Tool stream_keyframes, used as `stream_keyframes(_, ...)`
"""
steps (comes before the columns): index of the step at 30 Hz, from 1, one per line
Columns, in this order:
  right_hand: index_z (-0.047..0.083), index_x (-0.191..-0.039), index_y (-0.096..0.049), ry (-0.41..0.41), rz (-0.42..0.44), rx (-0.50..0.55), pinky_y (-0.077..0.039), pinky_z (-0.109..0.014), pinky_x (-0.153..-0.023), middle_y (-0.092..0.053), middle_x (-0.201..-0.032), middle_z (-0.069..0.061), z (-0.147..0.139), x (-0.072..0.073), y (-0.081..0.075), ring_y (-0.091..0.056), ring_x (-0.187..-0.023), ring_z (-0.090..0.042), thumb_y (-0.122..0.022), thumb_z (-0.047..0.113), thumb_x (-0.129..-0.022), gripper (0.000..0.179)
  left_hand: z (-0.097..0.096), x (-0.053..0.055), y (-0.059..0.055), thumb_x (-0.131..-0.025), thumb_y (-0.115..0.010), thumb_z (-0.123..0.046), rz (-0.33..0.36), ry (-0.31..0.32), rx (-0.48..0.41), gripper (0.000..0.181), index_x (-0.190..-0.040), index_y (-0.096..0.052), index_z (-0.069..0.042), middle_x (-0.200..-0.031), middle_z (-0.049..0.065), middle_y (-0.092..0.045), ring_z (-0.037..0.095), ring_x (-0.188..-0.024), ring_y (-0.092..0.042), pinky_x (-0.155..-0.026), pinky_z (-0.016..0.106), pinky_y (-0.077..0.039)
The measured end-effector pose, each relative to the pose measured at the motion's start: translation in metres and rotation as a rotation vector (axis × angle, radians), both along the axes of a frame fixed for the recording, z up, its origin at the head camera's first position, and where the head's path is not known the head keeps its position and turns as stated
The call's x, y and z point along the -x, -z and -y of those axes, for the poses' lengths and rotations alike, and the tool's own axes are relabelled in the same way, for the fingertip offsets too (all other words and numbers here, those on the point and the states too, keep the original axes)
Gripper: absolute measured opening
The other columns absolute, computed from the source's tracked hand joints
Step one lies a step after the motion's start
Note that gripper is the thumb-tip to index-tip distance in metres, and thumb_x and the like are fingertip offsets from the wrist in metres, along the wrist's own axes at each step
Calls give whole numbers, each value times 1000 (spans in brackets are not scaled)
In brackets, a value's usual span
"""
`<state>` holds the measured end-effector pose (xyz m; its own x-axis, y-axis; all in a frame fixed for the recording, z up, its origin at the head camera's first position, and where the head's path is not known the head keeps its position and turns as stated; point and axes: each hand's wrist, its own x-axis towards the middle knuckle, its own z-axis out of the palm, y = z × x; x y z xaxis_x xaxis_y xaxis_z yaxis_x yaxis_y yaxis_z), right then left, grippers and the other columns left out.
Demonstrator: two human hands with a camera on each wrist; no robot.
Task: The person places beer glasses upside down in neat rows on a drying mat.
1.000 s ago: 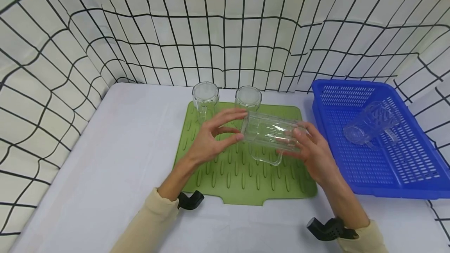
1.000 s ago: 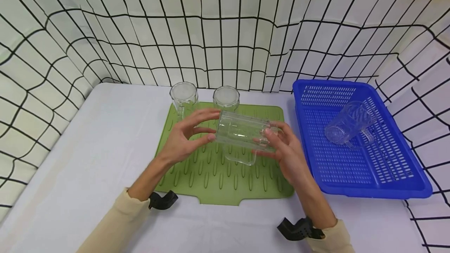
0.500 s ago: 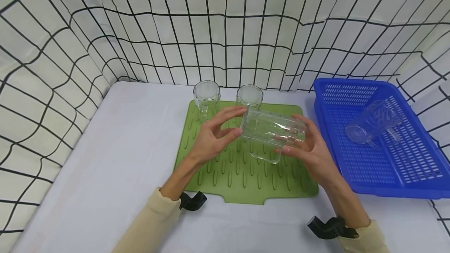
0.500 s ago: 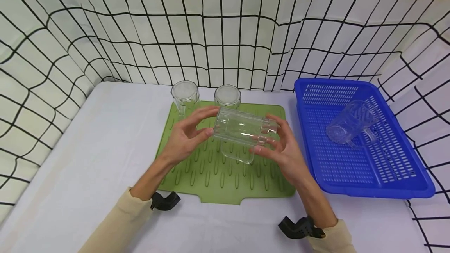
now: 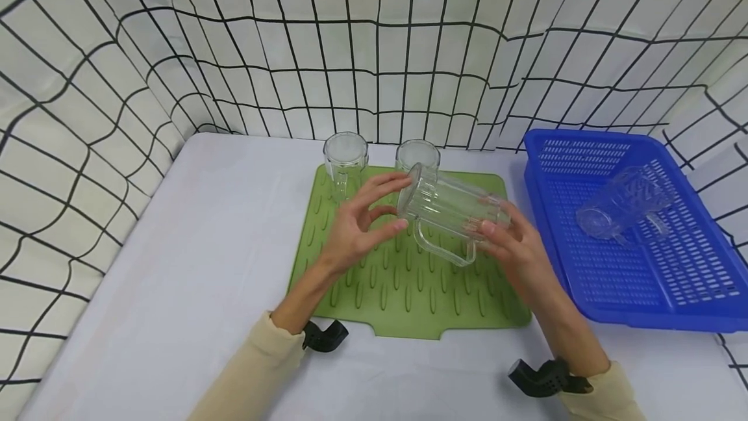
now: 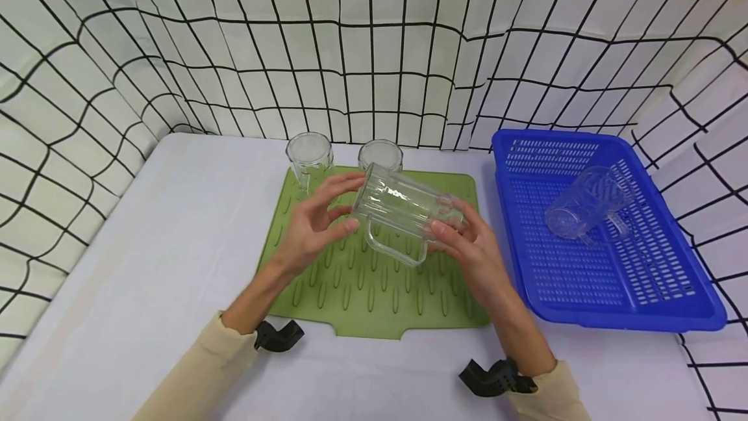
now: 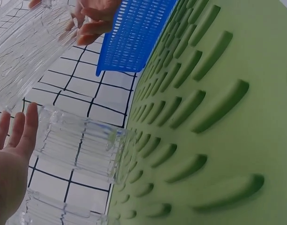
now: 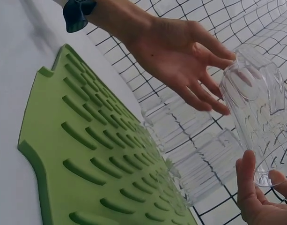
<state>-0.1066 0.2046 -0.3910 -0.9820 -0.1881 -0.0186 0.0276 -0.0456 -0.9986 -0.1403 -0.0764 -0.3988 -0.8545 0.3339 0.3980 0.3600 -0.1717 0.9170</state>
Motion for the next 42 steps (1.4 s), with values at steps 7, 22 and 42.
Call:
stream_keyframes(7, 16, -149, -46, -24, 23, 88, -59, -28, -99, -72, -127, 0, 8, -2, 0, -71, -117, -14, -55, 11, -105, 46, -8, -4, 3, -89, -69, 0, 81, 12, -114, 65, -150, -48, 2, -163, 13, -41, 36, -147, -48, -110, 42, -54)
stream_keyframes(22, 17, -151, -48, 48, -105, -40, -56, -23, -101, -55, -142, -6, 15, -4, 4, -59, -129, -22, -63, -1, -96, 59, -14, -2, 7, -93, -69, -2, 112, -39, -203, 53, -139, -66, -28, -152, 7, -53, 29, -136, -60, -111, 54, -52)
stream_keyframes(42, 14, -146, -55, 73, -139, 58, -63, -31, -89, -71, -126, -2, 19, -6, 8, -75, -109, -13, -54, -2, -102, 47, -17, -3, -1, -94, -75, -18, 110, -39, -198, 63, -147, -50, 4, -154, 10, -50, 31, -134, -60, -103, 42, -59)
